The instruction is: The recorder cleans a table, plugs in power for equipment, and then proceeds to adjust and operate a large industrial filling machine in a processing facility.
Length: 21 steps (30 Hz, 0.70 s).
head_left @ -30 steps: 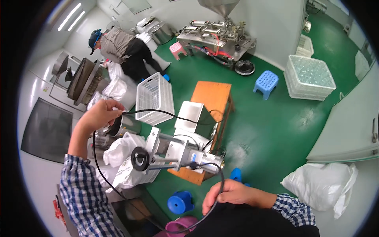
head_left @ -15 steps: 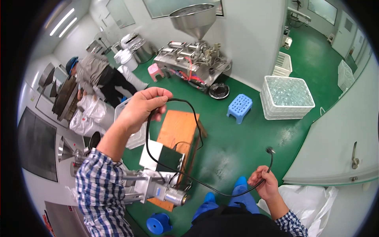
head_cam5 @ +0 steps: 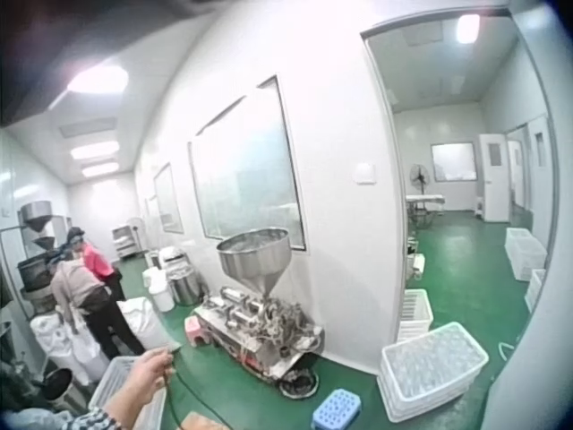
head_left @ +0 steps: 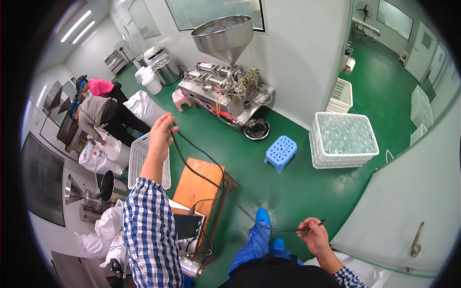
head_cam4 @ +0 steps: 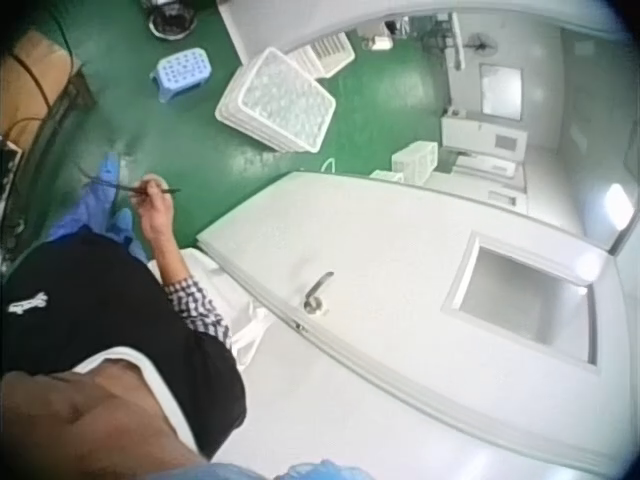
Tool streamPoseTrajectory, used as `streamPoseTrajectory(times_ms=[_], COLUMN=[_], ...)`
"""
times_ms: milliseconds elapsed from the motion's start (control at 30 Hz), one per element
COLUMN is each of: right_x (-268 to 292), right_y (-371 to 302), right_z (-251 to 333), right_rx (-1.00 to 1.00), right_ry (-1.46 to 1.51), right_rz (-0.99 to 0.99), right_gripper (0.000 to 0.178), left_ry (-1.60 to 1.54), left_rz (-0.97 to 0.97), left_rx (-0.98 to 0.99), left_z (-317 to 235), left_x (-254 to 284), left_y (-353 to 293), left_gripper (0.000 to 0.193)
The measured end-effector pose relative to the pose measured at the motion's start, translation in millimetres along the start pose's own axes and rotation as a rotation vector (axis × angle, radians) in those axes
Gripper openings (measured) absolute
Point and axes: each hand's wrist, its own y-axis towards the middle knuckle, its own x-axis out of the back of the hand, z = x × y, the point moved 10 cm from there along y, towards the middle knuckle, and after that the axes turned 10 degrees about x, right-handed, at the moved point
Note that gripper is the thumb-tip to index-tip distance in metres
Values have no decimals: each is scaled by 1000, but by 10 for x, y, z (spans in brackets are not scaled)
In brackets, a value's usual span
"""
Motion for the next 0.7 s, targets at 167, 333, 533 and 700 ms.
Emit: streamPoseTrajectory(times_ms=[167, 333, 533, 700], right_x=[-312, -703, -1287, -1598], right_y=[786, 1660, 2776, 3717], right_z=[-97, 84, 93, -24], right_rx=[-55, 2, -2, -96], right_ry=[-120, -237, -249, -355], right_rz=[41, 37, 71, 24], right_gripper=[14, 14, 14, 12], left_ry=[44, 36, 550, 63], left_rz=[1, 21, 11, -47], left_rx=[80, 186, 27, -653], left_z=[221, 441, 485, -1626], left_x=[275, 284, 605, 88], left_y=[874, 1642, 2469, 1649], left_gripper=[37, 38, 47, 29])
